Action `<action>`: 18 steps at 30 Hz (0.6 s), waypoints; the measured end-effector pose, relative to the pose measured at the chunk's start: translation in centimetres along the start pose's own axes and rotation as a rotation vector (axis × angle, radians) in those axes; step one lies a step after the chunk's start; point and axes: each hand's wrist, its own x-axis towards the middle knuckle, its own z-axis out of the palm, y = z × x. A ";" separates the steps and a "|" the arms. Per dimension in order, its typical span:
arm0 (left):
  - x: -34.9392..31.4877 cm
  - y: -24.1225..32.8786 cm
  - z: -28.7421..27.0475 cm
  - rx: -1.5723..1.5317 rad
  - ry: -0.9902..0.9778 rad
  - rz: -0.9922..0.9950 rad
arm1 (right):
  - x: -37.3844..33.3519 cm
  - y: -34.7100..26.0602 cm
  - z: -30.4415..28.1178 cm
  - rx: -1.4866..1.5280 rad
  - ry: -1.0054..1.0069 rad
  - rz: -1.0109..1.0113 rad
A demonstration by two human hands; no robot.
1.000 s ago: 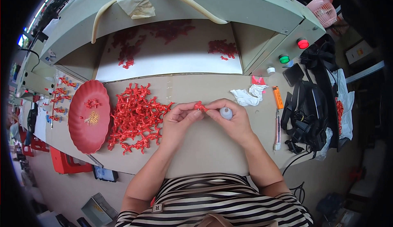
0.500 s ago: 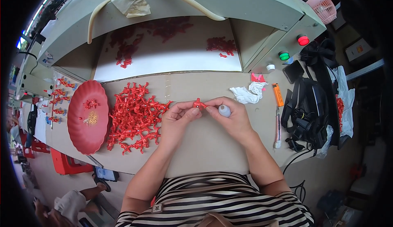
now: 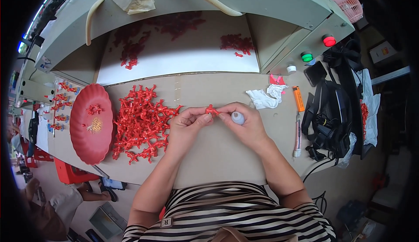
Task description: The person glues small red plastic parts together by hand, using a glue bottle to apply adhesive.
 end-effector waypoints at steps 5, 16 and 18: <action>0.1 0.0 0.1 -0.009 -0.002 0.008 | 0.0 0.3 0.0 0.019 0.002 -0.041; 0.0 0.0 0.0 0.008 -0.005 0.011 | 0.0 0.2 0.0 0.002 0.001 -0.063; 0.0 0.1 0.0 0.015 -0.006 0.016 | 0.0 0.2 -0.1 -0.006 -0.001 -0.062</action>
